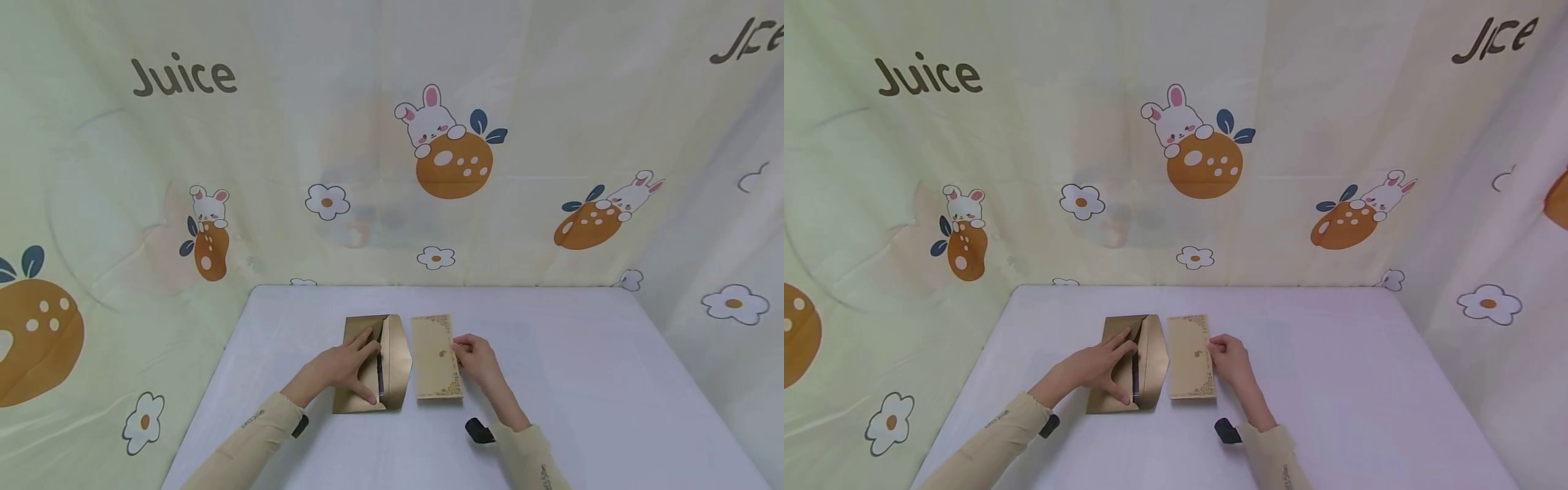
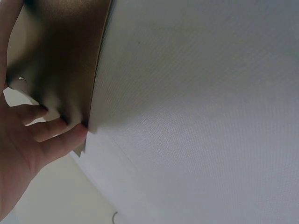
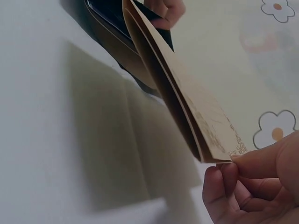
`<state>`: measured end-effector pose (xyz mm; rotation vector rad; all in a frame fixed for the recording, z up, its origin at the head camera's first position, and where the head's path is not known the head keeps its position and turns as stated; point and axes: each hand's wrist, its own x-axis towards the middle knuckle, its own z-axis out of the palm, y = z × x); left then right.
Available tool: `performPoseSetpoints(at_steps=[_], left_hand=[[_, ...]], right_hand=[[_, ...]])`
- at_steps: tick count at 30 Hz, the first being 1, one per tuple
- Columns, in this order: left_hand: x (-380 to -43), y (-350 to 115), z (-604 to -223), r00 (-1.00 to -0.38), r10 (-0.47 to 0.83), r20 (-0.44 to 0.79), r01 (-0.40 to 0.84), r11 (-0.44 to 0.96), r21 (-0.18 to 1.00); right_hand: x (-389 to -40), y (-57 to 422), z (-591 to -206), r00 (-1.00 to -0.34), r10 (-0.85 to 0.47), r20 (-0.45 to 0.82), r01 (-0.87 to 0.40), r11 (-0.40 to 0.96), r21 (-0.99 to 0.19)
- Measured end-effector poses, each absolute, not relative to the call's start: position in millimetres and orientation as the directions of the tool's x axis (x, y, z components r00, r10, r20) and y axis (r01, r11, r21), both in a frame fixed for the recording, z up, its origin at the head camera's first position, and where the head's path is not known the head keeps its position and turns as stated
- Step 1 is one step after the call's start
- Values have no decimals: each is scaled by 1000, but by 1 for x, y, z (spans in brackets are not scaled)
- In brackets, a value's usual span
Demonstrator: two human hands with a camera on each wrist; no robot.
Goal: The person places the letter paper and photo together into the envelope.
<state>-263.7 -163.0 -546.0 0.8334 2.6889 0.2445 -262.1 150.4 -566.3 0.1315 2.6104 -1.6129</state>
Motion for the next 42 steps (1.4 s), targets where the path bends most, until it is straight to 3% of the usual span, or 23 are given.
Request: performPoseSetpoints(at_steps=[15,42], left_hand=[[-263,-163,-547,-784,573,-241,520,817,251],[-262,-162,-548,-792,565,-231,513,822,248]], right_hand=[[-265,113,-575,-995,29,-99,101,463,-880],[-268,88,-580,-993,25,-119,117,477,-871]])
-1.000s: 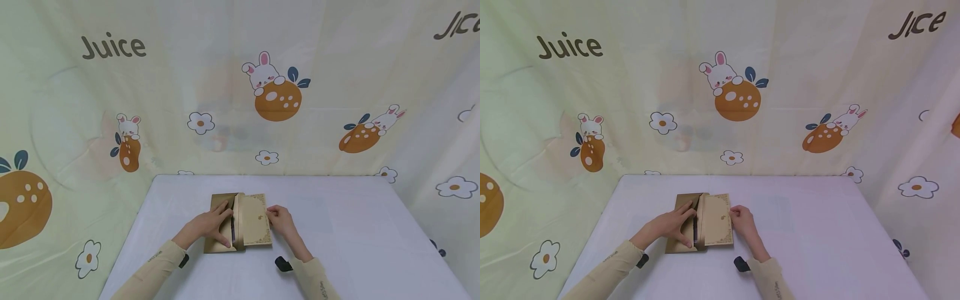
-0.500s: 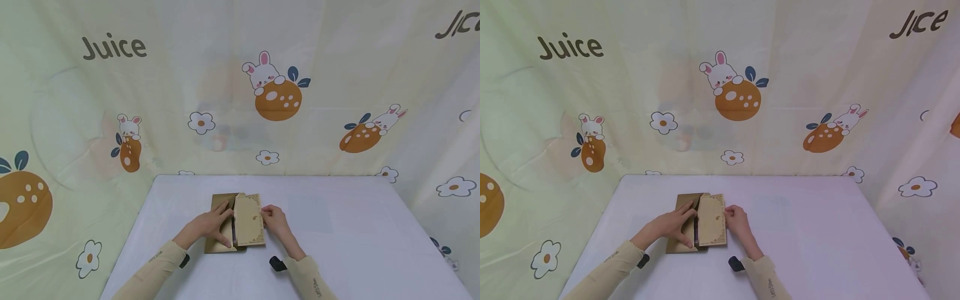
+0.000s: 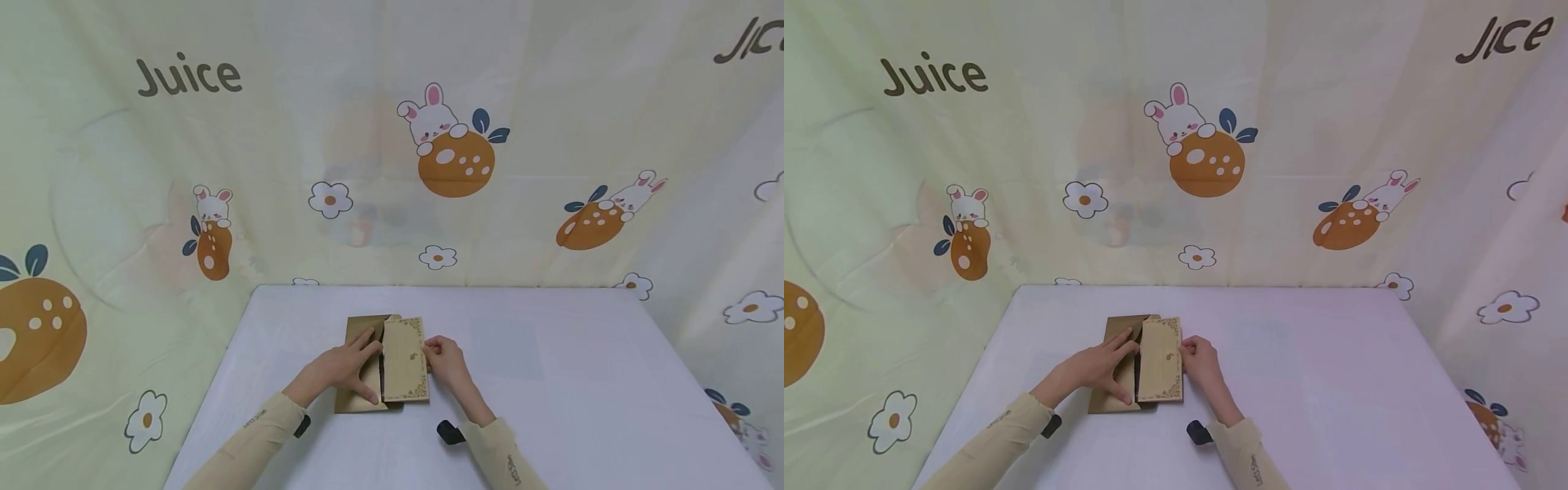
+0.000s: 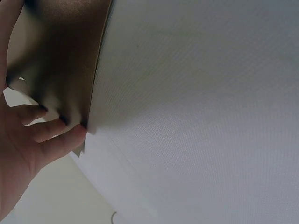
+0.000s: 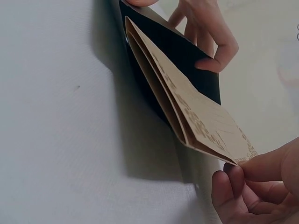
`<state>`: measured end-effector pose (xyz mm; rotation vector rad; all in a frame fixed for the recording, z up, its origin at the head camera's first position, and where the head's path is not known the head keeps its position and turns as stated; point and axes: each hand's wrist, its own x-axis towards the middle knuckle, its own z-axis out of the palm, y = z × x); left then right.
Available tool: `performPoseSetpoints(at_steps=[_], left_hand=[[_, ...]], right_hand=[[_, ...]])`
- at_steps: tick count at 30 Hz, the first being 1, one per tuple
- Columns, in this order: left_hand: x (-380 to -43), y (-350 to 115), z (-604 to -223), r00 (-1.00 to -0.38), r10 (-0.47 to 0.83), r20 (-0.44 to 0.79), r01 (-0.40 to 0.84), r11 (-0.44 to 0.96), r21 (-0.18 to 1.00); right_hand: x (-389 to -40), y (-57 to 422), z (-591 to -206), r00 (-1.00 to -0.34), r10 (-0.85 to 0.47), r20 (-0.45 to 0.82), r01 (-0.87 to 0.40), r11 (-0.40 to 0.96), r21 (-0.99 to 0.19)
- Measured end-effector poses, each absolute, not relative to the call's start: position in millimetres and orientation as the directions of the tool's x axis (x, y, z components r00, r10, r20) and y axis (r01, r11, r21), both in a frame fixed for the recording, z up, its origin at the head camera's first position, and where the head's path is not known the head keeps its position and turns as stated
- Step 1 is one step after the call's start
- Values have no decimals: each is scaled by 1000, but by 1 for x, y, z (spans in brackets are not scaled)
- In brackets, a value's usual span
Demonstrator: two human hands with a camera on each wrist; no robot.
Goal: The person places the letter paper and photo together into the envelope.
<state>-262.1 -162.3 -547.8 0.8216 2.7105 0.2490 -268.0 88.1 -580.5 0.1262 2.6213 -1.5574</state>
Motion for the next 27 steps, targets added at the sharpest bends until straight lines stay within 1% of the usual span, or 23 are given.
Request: performPoseSetpoints(at_steps=[10,16,27], left_hand=[[-268,-165,-545,-787,564,-251,508,823,254],[-269,-166,-545,-788,565,-242,512,822,250],[-269,-164,-548,-789,566,-240,516,821,243]], right_hand=[[-271,84,-581,-993,32,-114,116,476,-872],[-271,82,-581,-992,34,-120,122,476,-871],[-274,70,-580,-996,-5,-90,77,478,-875]])
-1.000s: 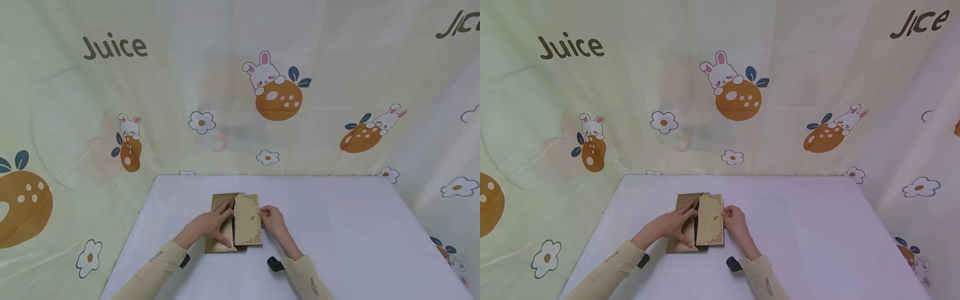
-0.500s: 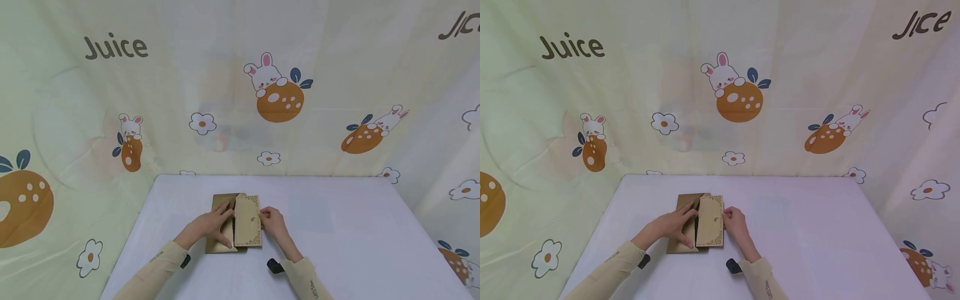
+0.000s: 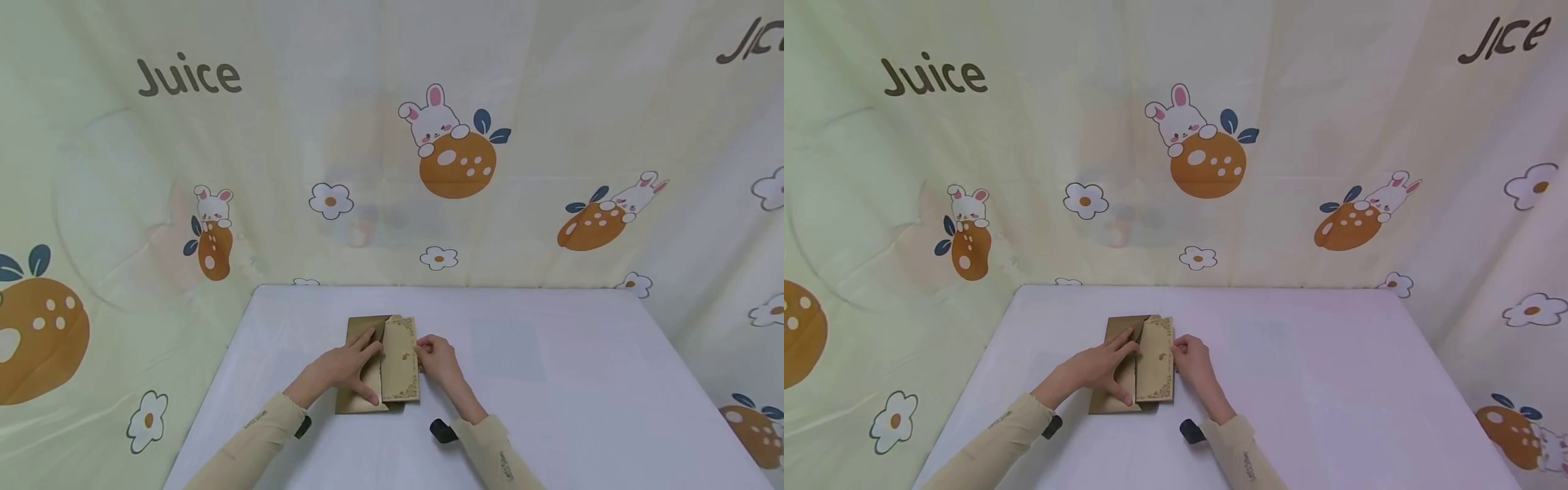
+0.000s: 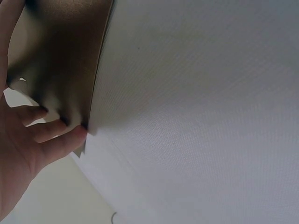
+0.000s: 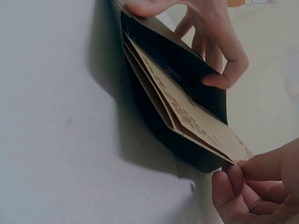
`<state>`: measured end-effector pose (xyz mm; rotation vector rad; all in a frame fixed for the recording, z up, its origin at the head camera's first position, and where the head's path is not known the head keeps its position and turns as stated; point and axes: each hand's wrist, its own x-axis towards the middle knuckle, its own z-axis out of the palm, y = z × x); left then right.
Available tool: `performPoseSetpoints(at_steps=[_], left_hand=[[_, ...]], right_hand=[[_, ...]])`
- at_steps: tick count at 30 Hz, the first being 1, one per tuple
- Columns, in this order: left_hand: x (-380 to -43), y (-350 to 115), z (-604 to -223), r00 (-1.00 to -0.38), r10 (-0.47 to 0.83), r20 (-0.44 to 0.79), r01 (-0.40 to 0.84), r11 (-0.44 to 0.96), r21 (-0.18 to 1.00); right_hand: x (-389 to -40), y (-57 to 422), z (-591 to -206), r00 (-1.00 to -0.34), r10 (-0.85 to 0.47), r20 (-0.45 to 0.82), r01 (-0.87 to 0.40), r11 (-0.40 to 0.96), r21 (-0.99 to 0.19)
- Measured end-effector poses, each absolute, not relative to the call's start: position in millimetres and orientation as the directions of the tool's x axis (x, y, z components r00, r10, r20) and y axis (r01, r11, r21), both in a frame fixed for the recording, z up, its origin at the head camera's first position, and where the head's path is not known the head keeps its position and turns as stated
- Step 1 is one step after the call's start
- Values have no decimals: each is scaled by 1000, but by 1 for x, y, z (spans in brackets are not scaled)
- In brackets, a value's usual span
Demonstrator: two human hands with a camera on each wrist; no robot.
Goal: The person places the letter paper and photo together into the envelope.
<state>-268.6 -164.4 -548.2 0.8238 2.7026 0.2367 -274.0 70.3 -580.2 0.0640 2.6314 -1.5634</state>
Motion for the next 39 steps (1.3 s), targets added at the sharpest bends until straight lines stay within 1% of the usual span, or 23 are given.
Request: performPoseSetpoints(at_steps=[11,17,25,33,39], left_hand=[[-270,-165,-548,-792,563,-236,517,824,232],[-270,-165,-547,-792,561,-241,515,826,231],[-267,-165,-544,-785,573,-236,525,817,239],[-269,-167,-546,-788,573,-225,529,817,227],[-270,-167,-548,-785,584,-209,543,810,224]], right_hand=[[-275,55,-576,-993,-59,-100,60,473,-879],[-274,49,-574,-992,-102,-81,21,486,-874],[-275,40,-579,-988,-153,-35,-58,563,-824],[-275,29,-579,-978,-208,-8,-113,562,-819],[-272,21,-579,-975,-221,11,-135,556,-820]])
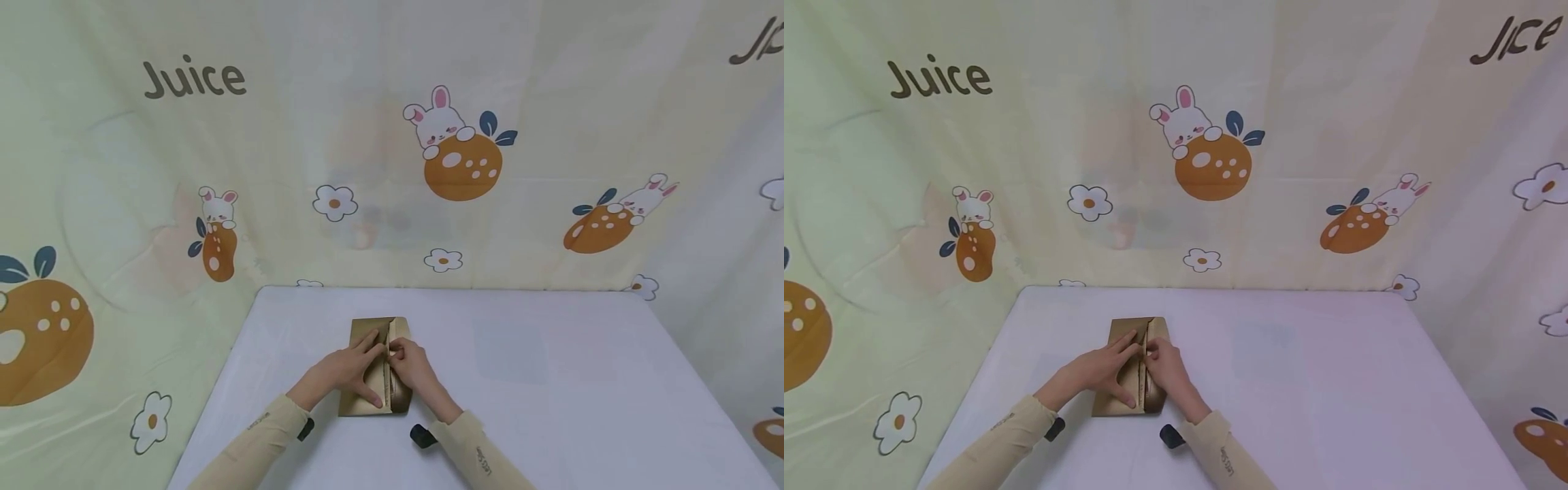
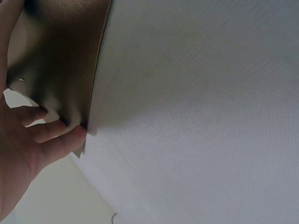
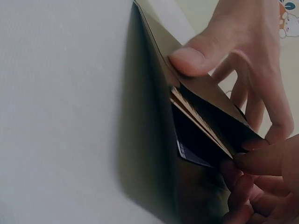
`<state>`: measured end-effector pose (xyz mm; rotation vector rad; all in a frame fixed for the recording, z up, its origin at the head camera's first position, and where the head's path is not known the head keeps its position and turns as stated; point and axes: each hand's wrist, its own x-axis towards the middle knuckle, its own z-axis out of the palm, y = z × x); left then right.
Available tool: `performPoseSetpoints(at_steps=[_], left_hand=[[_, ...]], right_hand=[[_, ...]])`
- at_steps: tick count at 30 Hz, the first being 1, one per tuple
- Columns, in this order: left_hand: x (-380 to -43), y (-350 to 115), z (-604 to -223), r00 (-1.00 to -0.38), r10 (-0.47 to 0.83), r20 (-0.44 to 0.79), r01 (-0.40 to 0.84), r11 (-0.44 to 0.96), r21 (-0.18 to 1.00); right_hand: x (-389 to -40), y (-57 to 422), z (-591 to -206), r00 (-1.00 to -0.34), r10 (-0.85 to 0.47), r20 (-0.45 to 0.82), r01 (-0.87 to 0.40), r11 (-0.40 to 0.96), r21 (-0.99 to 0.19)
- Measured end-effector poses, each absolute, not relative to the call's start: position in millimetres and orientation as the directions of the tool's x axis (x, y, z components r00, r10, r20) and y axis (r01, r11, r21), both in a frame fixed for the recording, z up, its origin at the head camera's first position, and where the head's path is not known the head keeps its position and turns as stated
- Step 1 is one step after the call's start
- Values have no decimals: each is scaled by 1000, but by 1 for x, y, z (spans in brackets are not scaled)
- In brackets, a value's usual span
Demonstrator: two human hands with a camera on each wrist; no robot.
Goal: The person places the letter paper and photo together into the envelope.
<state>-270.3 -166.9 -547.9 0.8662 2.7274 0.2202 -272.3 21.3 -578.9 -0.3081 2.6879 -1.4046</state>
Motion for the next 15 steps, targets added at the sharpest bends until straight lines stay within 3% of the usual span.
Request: performPoseSetpoints(at_steps=[15], left_hand=[[-270,-167,-550,-781,589,-208,553,807,210]], right_hand=[[-272,13,-586,-975,-220,16,-141,565,-813]])
